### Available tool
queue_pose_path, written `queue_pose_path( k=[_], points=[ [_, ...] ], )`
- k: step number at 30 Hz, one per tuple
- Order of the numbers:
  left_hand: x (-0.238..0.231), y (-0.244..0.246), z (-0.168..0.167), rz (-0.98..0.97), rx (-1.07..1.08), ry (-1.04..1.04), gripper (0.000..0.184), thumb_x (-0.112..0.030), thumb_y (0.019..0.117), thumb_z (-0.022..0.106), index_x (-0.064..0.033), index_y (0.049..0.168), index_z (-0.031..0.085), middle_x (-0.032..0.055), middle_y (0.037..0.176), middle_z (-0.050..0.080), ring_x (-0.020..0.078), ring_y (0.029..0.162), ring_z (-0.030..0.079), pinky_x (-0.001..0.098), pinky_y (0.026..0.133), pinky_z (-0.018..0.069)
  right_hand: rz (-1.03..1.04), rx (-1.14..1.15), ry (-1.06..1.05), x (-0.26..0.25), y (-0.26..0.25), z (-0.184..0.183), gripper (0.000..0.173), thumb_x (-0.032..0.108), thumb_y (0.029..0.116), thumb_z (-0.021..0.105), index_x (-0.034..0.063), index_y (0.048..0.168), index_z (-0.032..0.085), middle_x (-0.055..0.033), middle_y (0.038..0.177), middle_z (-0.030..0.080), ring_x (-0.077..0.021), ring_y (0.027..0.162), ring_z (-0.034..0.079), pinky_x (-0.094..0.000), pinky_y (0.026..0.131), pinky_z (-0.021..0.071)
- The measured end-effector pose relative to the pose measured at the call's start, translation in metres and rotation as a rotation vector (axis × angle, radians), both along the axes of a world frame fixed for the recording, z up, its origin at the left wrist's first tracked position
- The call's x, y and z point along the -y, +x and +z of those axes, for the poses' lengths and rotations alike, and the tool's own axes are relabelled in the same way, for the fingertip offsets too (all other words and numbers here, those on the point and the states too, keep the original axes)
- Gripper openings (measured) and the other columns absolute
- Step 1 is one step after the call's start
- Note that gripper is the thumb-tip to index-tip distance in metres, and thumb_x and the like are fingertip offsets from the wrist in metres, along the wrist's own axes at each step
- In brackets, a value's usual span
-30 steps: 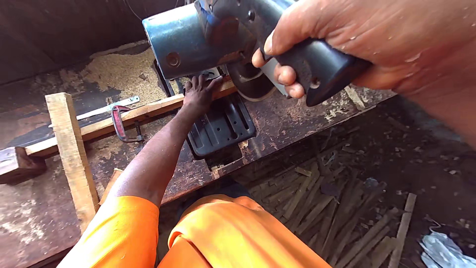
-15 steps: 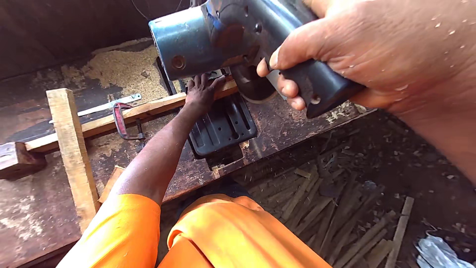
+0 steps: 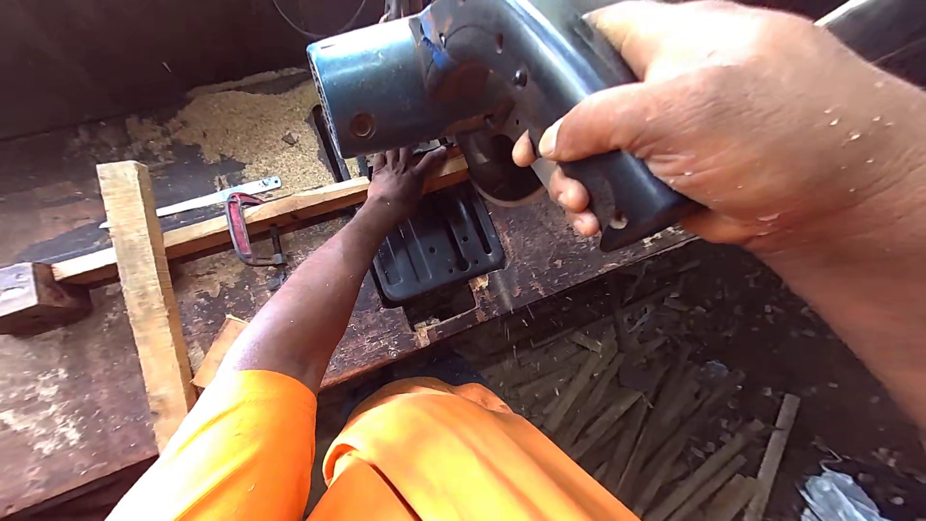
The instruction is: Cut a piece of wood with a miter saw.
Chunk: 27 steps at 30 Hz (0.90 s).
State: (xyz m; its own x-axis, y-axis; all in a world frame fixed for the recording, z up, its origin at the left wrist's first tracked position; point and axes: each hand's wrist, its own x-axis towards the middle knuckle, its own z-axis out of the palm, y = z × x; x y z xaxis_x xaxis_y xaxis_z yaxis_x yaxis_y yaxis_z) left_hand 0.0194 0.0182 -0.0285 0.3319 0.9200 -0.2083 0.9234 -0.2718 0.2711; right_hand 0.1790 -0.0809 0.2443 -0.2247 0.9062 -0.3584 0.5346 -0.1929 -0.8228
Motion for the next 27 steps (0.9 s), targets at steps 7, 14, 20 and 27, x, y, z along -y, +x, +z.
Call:
queue_pose_path(
  k=[7,14,20,27],
  points=[
    [0.0,-0.002,-0.006,-0.01,0.019,0.044,0.09,-0.014,0.0879,0.073,-0.0441,0.16,0.029,0.0228,0.153,0.044,0.0462,0.141,0.04,0.0665,0.111,0.033,-0.011,0.006,0.0,0.005,0.002,-0.005,0.037,0.012,0.092,0.059,0.0135,0.129,0.054,-0.0098,0.099,0.068,-0.017,0.052,0.064,-0.0321,0.043,0.0583],
    [-0.001,-0.002,-0.006,-0.006,0.014,0.021,0.09,-0.017,0.0889,0.074,-0.0459,0.16,0.027,0.0218,0.154,0.045,0.0438,0.144,0.039,0.065,0.117,0.027,-0.005,0.013,0.014,0.008,0.003,-0.009,0.039,0.011,0.0906,0.06,0.0129,0.129,0.052,-0.0102,0.1,0.068,-0.0178,0.052,0.064,-0.0325,0.043,0.0586],
    [-0.001,-0.002,-0.006,-0.001,0.02,0.006,0.087,-0.015,0.0919,0.069,-0.0464,0.16,0.027,0.0218,0.157,0.042,0.044,0.145,0.039,0.0651,0.115,0.0301,0.007,0.01,0.002,0.011,0.005,-0.014,0.046,0.011,0.09,0.059,0.0154,0.135,0.05,-0.0108,0.103,0.068,-0.0192,0.053,0.065,-0.0339,0.045,0.0597],
    [-0.001,-0.002,-0.003,-0.013,0.008,0.038,0.087,-0.013,0.0899,0.071,-0.044,0.16,0.03,0.0233,0.154,0.043,0.0456,0.142,0.039,0.066,0.113,0.0309,0.0,0.096,-0.087,-0.007,-0.004,0.011,0.037,0.011,0.0956,0.058,0.014,0.131,0.05,-0.0111,0.097,0.068,-0.0186,0.053,0.065,-0.0341,0.046,0.0596]
  ],
)
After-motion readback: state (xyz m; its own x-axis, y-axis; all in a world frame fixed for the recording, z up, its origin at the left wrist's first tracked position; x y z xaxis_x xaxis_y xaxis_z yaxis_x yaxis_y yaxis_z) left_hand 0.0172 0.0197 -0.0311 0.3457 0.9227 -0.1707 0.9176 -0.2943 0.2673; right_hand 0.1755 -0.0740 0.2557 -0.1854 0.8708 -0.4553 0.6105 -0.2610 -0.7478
